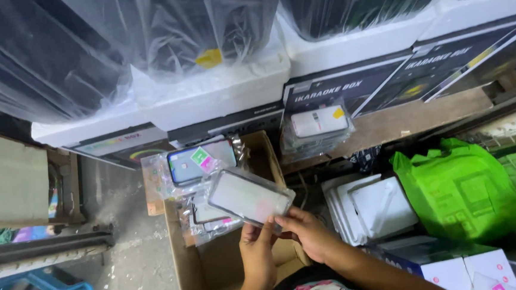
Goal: Inspecting and organizing various packaged smartphone screen protectors in a stockroom area.
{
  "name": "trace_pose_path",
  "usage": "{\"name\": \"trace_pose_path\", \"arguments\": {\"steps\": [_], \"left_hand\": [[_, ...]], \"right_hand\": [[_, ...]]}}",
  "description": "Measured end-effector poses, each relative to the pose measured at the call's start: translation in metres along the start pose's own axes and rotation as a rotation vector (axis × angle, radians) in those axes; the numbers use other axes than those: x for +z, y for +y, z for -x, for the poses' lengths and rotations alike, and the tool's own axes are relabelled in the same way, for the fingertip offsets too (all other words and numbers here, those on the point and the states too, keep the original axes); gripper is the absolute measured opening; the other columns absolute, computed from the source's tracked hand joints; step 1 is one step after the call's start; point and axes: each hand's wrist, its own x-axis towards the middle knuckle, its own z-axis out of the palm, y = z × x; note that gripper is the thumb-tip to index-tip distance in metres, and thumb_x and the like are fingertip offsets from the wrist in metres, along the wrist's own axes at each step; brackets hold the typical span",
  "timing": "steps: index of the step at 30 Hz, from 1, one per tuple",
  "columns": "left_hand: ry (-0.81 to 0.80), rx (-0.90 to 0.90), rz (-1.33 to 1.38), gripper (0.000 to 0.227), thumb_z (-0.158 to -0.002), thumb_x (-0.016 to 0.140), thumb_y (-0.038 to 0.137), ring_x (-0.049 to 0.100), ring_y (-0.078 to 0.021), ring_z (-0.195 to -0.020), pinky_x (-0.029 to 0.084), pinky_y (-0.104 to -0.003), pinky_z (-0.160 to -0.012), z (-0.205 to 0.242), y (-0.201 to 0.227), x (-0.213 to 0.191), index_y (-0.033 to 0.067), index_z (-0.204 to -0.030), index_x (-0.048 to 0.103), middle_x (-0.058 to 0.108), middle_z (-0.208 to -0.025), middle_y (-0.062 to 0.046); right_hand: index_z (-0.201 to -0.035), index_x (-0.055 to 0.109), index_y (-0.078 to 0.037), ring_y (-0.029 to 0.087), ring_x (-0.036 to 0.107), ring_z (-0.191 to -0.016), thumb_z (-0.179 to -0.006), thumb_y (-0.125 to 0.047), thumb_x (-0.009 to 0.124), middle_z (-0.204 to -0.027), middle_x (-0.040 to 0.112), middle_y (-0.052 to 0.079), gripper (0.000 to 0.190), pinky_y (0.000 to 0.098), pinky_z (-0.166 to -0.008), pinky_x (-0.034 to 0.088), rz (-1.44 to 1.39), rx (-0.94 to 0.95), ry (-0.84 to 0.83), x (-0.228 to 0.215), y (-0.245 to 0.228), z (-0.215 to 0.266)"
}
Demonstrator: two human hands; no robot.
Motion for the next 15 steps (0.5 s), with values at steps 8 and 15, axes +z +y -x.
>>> {"name": "trace_pose_path", "arguments": {"steps": [8,15], "left_hand": [[0.042,-0.065,-0.060,0.021,-0.100,0.066,0.026,0.063,-0.0171,-0.079,0.054,-0.033,-0.073,-0.035,-0.040,0.031,0.0053,-0.099,0.062,0.065,-0.086,-0.005],[0.081,-0.088,0.177,0.019,-0.098,0.058,0.019,0.066,-0.0191,-0.083,0.054,-0.034,-0.073,-0.059,-0.020,0.072,0.0089,-0.114,0.056,0.067,-0.093,-0.006]], "right_hand": [[-0.116,0.072,-0.003,0.013,0.068,-0.097,-0.095,-0.019,0.066,-0.107,0.074,0.005,0.027,0.0327,-0.088,0.054,0.135,-0.142,0.090,-0.067,-0.036,-0.017],[-0.109,0.071,-0.005,0.010,0.066,-0.084,-0.096,-0.022,0.064,-0.098,0.073,0.002,0.023,0.0315,-0.071,0.057,0.410,-0.126,0.211,-0.154,-0.106,-0.023]]}}
